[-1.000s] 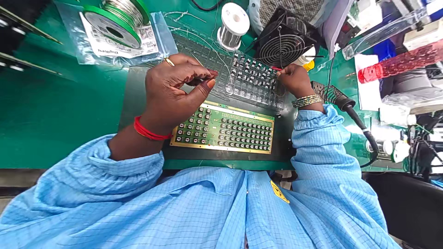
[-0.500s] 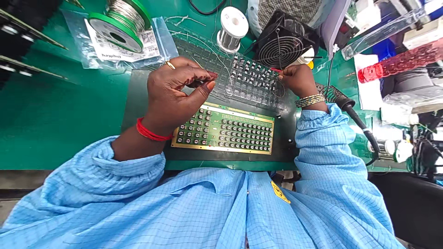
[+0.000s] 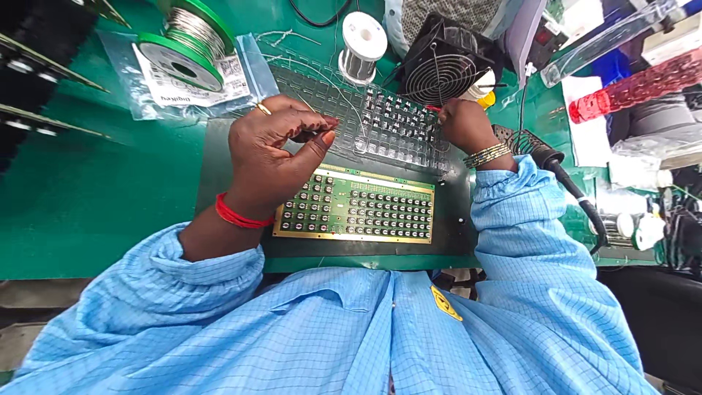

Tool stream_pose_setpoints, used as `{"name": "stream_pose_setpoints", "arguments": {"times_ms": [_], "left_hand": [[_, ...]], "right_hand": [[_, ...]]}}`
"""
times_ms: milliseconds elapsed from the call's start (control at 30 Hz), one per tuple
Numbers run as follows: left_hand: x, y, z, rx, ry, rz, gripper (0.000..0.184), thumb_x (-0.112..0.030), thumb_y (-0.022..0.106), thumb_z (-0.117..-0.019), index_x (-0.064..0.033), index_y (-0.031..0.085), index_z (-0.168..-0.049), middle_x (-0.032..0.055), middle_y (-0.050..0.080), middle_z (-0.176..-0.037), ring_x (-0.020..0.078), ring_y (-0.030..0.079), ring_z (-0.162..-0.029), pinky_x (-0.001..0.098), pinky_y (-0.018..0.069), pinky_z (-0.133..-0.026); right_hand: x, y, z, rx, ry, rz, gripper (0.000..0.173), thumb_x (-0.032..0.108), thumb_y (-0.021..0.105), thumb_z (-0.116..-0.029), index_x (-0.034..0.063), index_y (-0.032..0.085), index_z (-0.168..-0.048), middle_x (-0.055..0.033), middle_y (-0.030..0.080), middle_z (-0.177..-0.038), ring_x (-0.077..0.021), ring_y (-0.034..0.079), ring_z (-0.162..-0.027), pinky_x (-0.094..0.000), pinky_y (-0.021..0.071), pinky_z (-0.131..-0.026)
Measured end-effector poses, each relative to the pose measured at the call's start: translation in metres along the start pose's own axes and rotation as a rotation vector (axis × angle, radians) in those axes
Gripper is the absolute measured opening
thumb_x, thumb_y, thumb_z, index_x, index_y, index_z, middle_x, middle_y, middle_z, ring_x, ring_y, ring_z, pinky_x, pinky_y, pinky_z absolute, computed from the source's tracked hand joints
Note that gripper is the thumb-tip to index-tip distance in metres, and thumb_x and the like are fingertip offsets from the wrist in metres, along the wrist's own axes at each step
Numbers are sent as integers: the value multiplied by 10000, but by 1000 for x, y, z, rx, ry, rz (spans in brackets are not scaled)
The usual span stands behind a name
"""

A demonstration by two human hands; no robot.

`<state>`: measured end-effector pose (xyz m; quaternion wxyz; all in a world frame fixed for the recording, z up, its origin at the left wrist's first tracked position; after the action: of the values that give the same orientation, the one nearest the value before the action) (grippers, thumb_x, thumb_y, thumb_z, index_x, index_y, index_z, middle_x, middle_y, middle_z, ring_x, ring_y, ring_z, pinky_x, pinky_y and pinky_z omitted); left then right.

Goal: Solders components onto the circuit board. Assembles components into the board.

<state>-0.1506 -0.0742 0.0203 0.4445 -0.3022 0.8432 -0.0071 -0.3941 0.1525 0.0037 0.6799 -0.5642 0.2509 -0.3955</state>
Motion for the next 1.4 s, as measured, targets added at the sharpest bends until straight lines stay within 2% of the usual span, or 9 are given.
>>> {"name": "stream_pose_setpoints", "arguments": {"times_ms": [233, 367, 567, 667, 800, 900, 1100, 1267, 1400], "left_hand": [[2, 0, 1, -3, 10, 16, 186, -76, 656, -958, 95, 704, -1014, 132, 676, -1051, 13, 648, -927, 165, 543, -857], [1, 0, 1, -3, 6, 14, 196, -83, 653, -961, 99, 703, -1014, 129, 670, -1049, 6, 642, -924, 156, 537, -858], [1, -2, 1, 8, 18, -3, 192, -82, 645, -967, 92, 706, -1019, 115, 665, -1065, -13, 623, -933, 144, 515, -866], [3, -2, 0, 26, 28, 11, 183, -82, 646, -965, 85, 698, -1019, 96, 665, -1073, -10, 626, -950, 160, 523, -877], [2, 0, 0, 35, 27, 14, 183, -85, 644, -969, 84, 696, -1019, 85, 665, -1075, -22, 621, -945, 153, 521, -872], [2, 1, 1, 35, 21, 25, 187, -80, 641, -963, 92, 695, -1015, 101, 664, -1065, -9, 626, -935, 153, 525, -859], [3, 0, 1, 21, 9, -3, 189, -83, 642, -963, 87, 704, -1015, 116, 670, -1053, -4, 629, -926, 154, 524, -861], [3, -1, 1, 8, -2, -13, 196, -86, 647, -963, 93, 706, -1017, 133, 672, -1047, 7, 637, -919, 156, 528, -853], [1, 0, 0, 8, -6, 6, 187, -79, 646, -959, 90, 706, -1012, 114, 670, -1041, -7, 636, -921, 147, 529, -858]], "right_hand": [[-8, -6, 2, 29, -138, -107, 254, 123, 559, -1028, -25, 759, -1083, -248, 726, -1041, -410, 684, -1022, -616, 476, -932], [-9, -5, 0, 127, -70, -144, 233, 103, 593, -1014, -62, 694, -1145, -258, 686, -1125, -402, 651, -1083, -596, 461, -976], [-25, -4, 4, 71, 67, -475, 219, 149, 596, -1023, -22, 635, -1155, -126, 668, -1005, -149, 659, -802, -357, 571, -778], [-25, -15, 34, 7, 53, -333, 243, 174, 588, -1031, -7, 674, -1169, -162, 702, -1071, -245, 688, -921, -475, 544, -871], [-29, -8, 80, 155, 42, -188, 177, 171, 670, -986, 21, 744, -1044, -175, 721, -930, -346, 677, -871, -624, 501, -805], [-32, 4, 95, 233, 45, -137, 212, 213, 729, -964, 39, 758, -1082, -164, 734, -933, -353, 688, -875, -636, 508, -806], [-7, -18, 72, -153, -45, -230, 253, 128, 561, -1035, 9, 743, -1163, -194, 733, -1113, -328, 701, -1025, -548, 513, -932], [17, 1, 30, -162, -87, -65, 316, 100, 497, -1049, -32, 700, -1253, -296, 667, -1230, -470, 622, -1187, -602, 452, -1028], [28, 13, 22, -113, 4, 69, 365, 133, 529, -1042, -65, 639, -1327, -347, 576, -1326, -552, 516, -1265, -667, 438, -989]]}}
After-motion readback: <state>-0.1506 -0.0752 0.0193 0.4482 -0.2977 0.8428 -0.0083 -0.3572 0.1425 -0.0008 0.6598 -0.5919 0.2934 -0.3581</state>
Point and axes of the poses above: each hand's wrist, its own z-axis away from the middle knuckle, its own y-axis out of the palm, x = y × z, the point moved 5 cm from there along -z, towards the middle knuckle
